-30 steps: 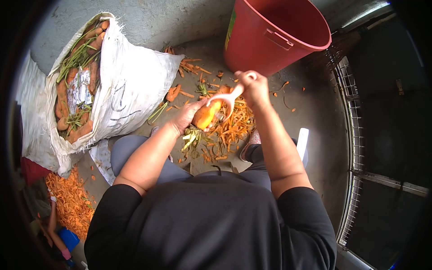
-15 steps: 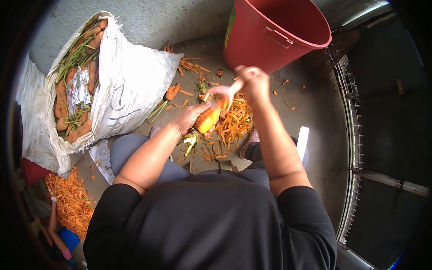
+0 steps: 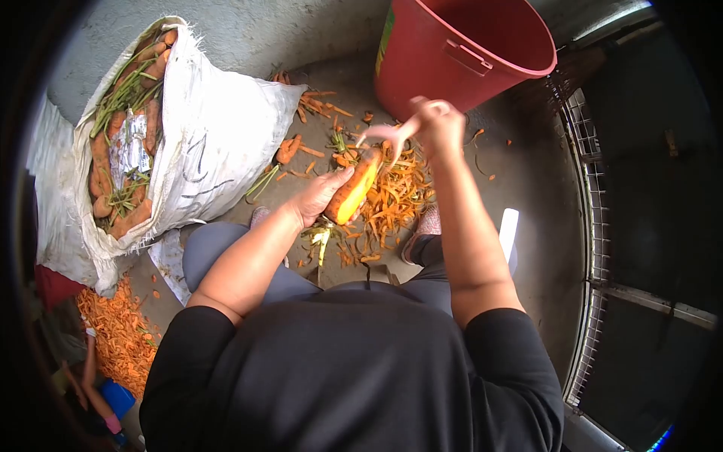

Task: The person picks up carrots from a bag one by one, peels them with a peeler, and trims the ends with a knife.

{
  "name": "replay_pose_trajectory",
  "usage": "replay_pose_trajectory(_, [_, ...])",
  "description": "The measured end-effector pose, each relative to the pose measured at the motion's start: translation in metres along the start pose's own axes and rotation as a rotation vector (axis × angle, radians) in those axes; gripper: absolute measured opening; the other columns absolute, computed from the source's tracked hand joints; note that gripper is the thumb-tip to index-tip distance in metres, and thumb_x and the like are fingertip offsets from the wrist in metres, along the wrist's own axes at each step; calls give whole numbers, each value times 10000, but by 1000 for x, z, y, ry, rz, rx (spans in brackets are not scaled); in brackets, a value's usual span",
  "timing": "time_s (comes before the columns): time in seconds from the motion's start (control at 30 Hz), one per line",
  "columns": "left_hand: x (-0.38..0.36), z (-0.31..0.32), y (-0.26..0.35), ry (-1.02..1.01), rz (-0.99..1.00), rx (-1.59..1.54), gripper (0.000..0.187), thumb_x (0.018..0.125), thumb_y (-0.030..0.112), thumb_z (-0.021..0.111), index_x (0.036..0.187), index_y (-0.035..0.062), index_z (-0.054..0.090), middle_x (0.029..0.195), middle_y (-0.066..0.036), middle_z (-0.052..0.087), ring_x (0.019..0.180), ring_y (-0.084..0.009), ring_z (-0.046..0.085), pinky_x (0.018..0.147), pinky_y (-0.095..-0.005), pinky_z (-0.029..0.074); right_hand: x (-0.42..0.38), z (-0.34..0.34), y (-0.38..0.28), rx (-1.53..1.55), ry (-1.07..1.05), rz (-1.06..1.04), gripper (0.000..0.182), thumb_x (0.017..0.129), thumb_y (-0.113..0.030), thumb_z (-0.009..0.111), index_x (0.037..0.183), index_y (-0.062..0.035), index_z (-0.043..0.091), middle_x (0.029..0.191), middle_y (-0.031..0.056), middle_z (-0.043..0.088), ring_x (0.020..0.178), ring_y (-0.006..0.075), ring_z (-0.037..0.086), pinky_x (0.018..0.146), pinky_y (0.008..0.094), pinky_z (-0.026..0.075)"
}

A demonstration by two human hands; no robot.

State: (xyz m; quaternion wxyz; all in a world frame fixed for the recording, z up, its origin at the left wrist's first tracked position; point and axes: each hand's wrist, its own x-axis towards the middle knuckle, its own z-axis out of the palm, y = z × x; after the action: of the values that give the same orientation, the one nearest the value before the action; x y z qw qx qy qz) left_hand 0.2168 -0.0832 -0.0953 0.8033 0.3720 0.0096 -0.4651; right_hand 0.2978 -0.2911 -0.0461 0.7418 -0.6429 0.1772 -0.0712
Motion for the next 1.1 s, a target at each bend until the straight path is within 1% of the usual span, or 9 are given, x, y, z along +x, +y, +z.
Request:
replay_pose_trajectory(0.03, [-1, 4, 0, 7, 17, -12, 435, 855, 432, 464, 1035, 38, 501, 803, -86, 581, 638, -191, 599, 558, -319, 517, 23, -15, -3, -249, 199, -95, 141, 721, -122, 653, 710, -25, 551, 651, 33, 548, 511, 106, 475, 458, 235, 369])
replay_pose_trajectory(0.13, [-8, 13, 9, 49, 59, -46, 416, 852, 425, 473, 1056, 63, 489, 800, -91, 577, 630, -206, 599, 549, -333, 520, 40, -41, -9, -5, 337, -10, 162, 729, -141, 667, 695, -67, 527, 530, -4, 436, 406, 74, 335, 388, 229, 271])
replay_pose_trajectory(0.27, [-4, 9, 13, 58, 71, -82, 407, 872, 406, 443, 1060, 46, 481, 814, -89, 582, 694, -205, 604, 578, -333, 520, -32, -5, -4, 166, -246, -134, 140, 708, -88, 666, 656, -45, 543, 616, 37, 539, 499, 96, 467, 449, 235, 373])
replay_pose_trajectory(0.33, [5, 10, 8, 53, 108, -88, 411, 883, 399, 423, 1056, 30, 479, 815, -92, 583, 722, -203, 605, 597, -324, 518, -65, 8, 0, -142, -472, -125, 104, 706, -65, 654, 665, -35, 563, 638, 32, 554, 518, 94, 474, 483, 233, 392])
replay_pose_trajectory(0.43, [2, 2, 0, 7, 14, -79, 405, 901, 381, 388, 1043, 12, 480, 813, -108, 575, 703, -200, 592, 619, -308, 505, -35, 9, 12, -9, -415, -105, 89, 706, -58, 650, 679, -31, 569, 643, 23, 556, 541, 88, 478, 496, 231, 393])
replay_pose_trajectory(0.6, [-2, 13, 3, -31, 159, -5, 356, 883, 293, 469, 1120, 34, 405, 913, -99, 545, 795, -177, 569, 706, -304, 476, 62, -46, 4, -102, 386, -196, 183, 683, -95, 705, 665, -25, 537, 612, 29, 524, 521, 97, 458, 446, 240, 365])
replay_pose_trajectory(0.77, [6, 5, 10, 117, 550, 774, 416, 795, 125, 623, 1123, 114, 368, 991, -17, 459, 909, -86, 441, 802, -242, 376, 20, -38, -14, -15, 242, -111, 179, 729, -123, 678, 659, -78, 520, 550, -15, 450, 447, 68, 372, 406, 226, 293])
replay_pose_trajectory(0.9, [16, -2, 5, 323, 614, 680, 371, 839, 228, 570, 1117, 61, 392, 1028, -42, 508, 905, -139, 504, 826, -273, 399, 0, -32, -12, 355, 108, 0, 160, 755, -92, 639, 675, -86, 501, 521, -18, 424, 386, 65, 336, 359, 195, 255])
replay_pose_trajectory(1.1, [8, 1, 8, 297, 254, -11, 401, 910, 325, 402, 1146, 2, 427, 1008, -88, 557, 848, -140, 576, 709, -276, 498, -45, 9, 3, 226, -267, 130, 150, 745, -63, 636, 645, -62, 524, 537, 6, 487, 386, 65, 395, 324, 188, 272])
